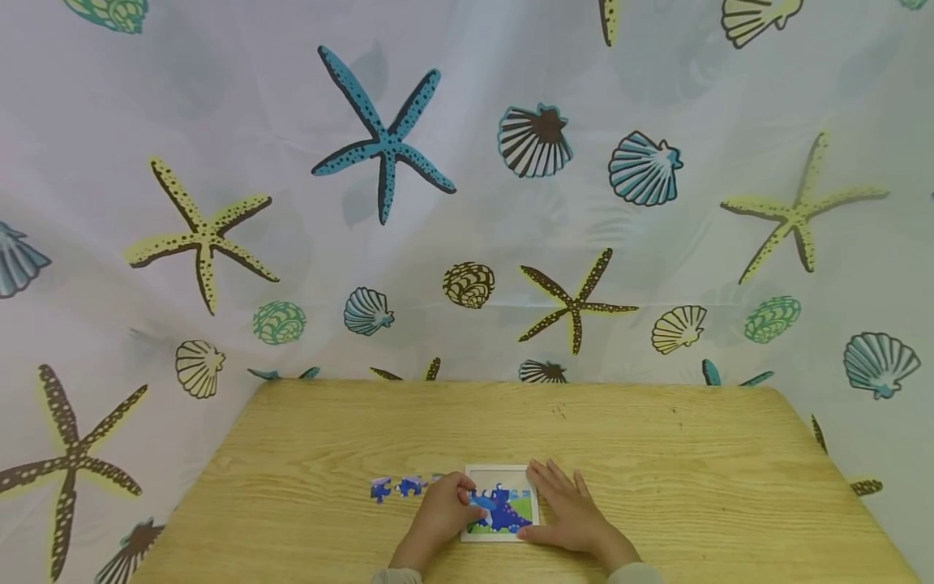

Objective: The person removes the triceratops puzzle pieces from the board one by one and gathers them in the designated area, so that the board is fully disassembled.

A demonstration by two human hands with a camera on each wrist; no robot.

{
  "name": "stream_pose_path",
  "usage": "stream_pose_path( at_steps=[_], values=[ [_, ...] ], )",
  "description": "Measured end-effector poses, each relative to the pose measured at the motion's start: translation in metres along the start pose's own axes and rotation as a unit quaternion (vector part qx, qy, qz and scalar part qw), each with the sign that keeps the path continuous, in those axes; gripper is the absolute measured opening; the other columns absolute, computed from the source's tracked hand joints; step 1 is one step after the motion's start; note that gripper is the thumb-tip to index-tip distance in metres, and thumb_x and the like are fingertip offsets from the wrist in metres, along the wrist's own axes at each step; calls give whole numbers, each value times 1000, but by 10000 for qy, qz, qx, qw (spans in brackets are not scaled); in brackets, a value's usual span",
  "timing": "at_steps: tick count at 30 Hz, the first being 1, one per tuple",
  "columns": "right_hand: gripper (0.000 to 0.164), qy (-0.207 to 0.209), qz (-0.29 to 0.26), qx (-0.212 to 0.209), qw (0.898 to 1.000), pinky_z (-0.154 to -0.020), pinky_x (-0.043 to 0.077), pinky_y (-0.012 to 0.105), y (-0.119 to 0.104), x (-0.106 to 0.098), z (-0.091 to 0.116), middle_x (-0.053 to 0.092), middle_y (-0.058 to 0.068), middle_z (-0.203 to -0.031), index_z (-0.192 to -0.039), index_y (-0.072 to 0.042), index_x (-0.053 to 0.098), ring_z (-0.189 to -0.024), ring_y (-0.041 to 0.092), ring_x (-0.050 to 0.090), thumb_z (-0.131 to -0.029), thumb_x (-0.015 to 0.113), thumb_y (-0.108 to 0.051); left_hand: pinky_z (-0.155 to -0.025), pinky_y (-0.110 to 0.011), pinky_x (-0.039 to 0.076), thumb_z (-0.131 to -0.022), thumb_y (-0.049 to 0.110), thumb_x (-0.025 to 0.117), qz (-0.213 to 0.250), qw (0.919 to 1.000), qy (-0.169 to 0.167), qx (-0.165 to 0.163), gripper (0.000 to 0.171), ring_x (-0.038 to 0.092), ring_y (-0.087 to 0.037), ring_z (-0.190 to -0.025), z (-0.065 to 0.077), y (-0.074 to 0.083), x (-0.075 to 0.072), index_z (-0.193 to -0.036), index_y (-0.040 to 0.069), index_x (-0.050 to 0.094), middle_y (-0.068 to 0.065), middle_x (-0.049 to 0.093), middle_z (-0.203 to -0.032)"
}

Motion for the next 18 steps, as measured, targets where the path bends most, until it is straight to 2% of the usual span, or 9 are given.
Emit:
stream_pose_path(
  at_steps=[4,11,18],
  values=[
    [90,22,-18,-58,10000,-106,-4,64,1,0,0,20,10,-155,-148,-11,30,-143,36,8,-79,65,-57,-60,-30,37,-73,6,78,29,10000,35,-16,30,45,-18,-67,0,0,1,-94,3,57,-4,46,-74],
    [63,-46,13,-265,9996,-103,-5,69,-2,2,1,21,15,-154,-138,-27,49,-142,42,6,-83,64,-53,-63,-33,38,-72,6,79,-57,9999,97,48,31,44,-21,-74,1,1,2,-93,3,57,-7,45,-81],
    [54,-125,-19,-300,9995,-102,-7,69,-3,2,2,18,16,-155,-134,-31,54,-141,43,3,-85,62,-51,-70,-37,41,-73,6,79,-161,9998,119,69,31,44,-22,-81,1,0,3,-94,4,56,-7,45,-88]
  ],
)
Point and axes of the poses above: each hand's wrist, its own z-axis away from the middle knuckle, its own x-axis out of the palm, y = z × x, the point moved 4 cm from there along -z, towards the middle knuckle
